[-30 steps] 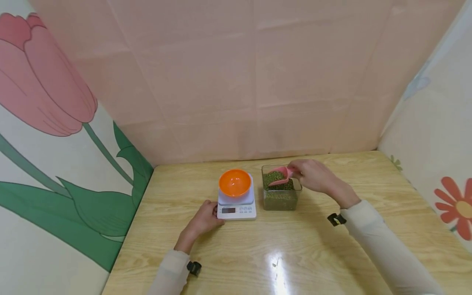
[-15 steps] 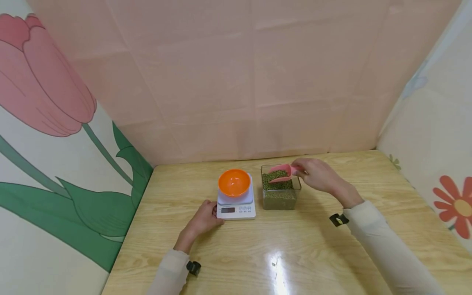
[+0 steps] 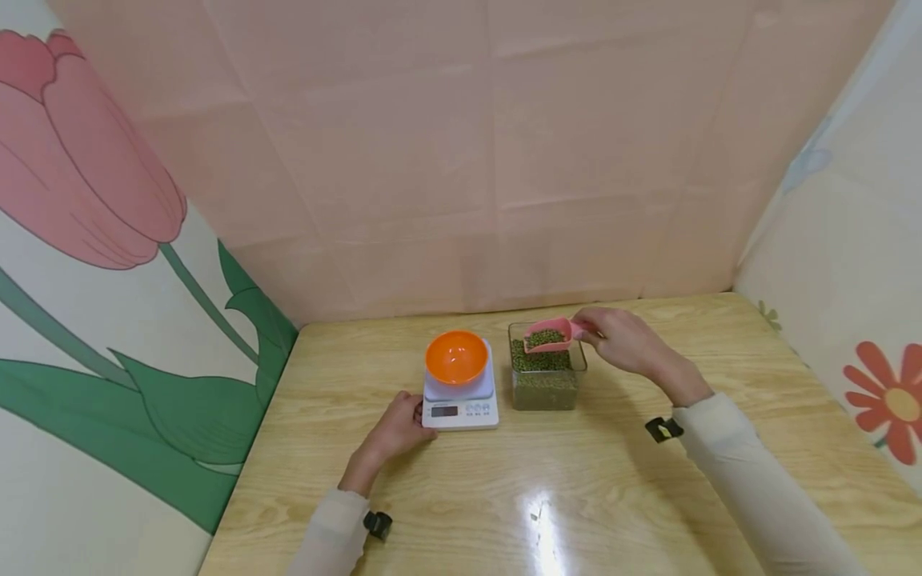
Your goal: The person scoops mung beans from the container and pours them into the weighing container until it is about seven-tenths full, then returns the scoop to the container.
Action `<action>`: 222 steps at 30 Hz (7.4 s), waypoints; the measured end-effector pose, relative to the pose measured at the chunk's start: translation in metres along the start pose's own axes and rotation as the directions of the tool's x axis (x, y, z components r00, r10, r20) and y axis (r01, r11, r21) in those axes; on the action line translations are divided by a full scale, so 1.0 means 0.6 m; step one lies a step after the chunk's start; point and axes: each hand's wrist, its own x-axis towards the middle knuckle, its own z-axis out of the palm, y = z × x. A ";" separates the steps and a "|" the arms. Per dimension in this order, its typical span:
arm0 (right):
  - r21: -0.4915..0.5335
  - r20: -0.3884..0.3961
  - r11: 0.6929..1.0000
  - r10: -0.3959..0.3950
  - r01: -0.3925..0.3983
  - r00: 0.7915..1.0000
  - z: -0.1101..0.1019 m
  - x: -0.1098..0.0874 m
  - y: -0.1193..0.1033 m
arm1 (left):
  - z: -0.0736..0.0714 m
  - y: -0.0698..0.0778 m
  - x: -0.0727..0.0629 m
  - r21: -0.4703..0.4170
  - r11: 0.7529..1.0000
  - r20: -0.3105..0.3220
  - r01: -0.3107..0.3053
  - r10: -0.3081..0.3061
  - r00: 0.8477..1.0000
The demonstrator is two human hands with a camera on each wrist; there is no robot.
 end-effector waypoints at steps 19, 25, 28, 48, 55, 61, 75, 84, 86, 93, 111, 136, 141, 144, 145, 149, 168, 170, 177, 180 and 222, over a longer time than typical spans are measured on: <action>0.017 -0.018 1.000 -0.016 0.016 1.000 -0.007 0.003 -0.004 | 0.001 -0.003 0.002 0.017 1.000 -0.004 -0.011 0.011 1.000; 0.027 -0.039 0.998 -0.053 0.054 0.998 -0.006 0.012 -0.015 | 0.001 -0.006 0.002 -0.023 1.000 -0.006 -0.008 0.008 1.000; 0.030 -0.048 0.997 -0.072 0.073 0.996 -0.004 0.017 -0.021 | 0.001 -0.006 0.002 -0.030 1.000 -0.007 -0.008 0.008 1.000; 0.062 -0.023 0.990 -0.127 0.128 0.992 0.019 0.060 -0.067 | 0.001 -0.006 0.001 0.015 1.000 -0.008 -0.024 0.024 1.000; 0.057 -0.013 0.987 -0.147 0.147 0.989 0.020 0.074 -0.083 | 0.001 -0.005 0.000 0.032 0.999 -0.015 -0.031 0.032 0.999; 0.060 0.010 0.988 -0.144 0.143 0.990 0.023 0.084 -0.094 | 0.001 -0.004 -0.002 0.032 0.999 -0.015 -0.023 0.024 1.000; 0.089 0.054 0.984 -0.162 0.157 0.985 0.032 0.100 -0.101 | 0.001 -0.004 -0.002 0.008 1.000 -0.010 -0.003 0.004 1.000; 0.050 0.080 0.983 -0.182 0.179 0.980 0.032 0.107 -0.113 | 0.001 -0.004 -0.001 0.020 1.000 -0.015 -0.004 0.005 1.000; 0.043 0.091 0.983 -0.181 0.178 0.979 0.033 0.108 -0.115 | 0.001 -0.005 -0.001 0.029 1.000 -0.019 -0.012 0.013 1.000; 0.000 0.109 0.982 -0.188 0.189 0.976 0.035 0.112 -0.121 | 0.002 -0.008 0.000 0.021 0.999 -0.016 -0.028 0.028 0.999; -0.094 0.117 0.965 -0.232 0.244 0.966 0.035 0.114 -0.134 | 0.003 -0.007 0.001 -0.005 0.999 -0.010 -0.032 0.032 0.999; -0.129 0.140 0.955 -0.248 0.266 0.959 0.035 0.109 -0.141 | 0.004 -0.008 0.000 -0.008 0.999 -0.014 -0.033 0.033 0.999; -0.144 0.141 0.951 -0.255 0.275 0.957 0.031 0.108 -0.145 | 0.004 -0.006 -0.001 0.007 1.000 -0.020 -0.027 0.027 0.999; -0.153 0.139 0.948 -0.260 0.280 0.956 0.031 0.108 -0.145 | 0.004 -0.005 -0.002 0.009 1.000 -0.022 -0.027 0.027 0.999; -0.156 0.137 0.947 -0.262 0.282 0.955 0.030 0.108 -0.145 | 0.004 -0.004 -0.002 0.009 1.000 -0.022 -0.027 0.027 0.999; -0.155 0.138 0.948 -0.259 0.279 0.956 0.029 0.106 -0.145 | 0.004 -0.004 -0.002 0.007 1.000 -0.023 -0.030 0.030 0.999; -0.158 0.105 0.950 -0.255 0.269 0.961 0.019 0.093 -0.127 | 0.003 0.001 -0.003 0.004 1.000 -0.021 -0.027 0.027 0.999; -0.157 0.091 0.949 -0.262 0.274 0.961 0.019 0.092 -0.125 | 0.004 0.001 -0.003 0.005 1.000 -0.021 -0.022 0.022 1.000; -0.147 0.080 0.957 -0.241 0.251 0.967 0.012 0.084 -0.122 | 0.004 -0.002 -0.002 -0.001 1.000 -0.017 -0.026 0.026 1.000; -0.135 0.078 0.964 -0.220 0.229 0.972 0.006 0.080 -0.121 | 0.004 -0.005 -0.001 -0.011 0.999 -0.011 -0.044 0.044 0.999; -0.209 0.025 0.963 -0.169 0.170 0.985 -0.067 0.030 -0.081 | 0.002 -0.009 -0.001 -0.027 0.999 -0.008 -0.046 0.046 0.999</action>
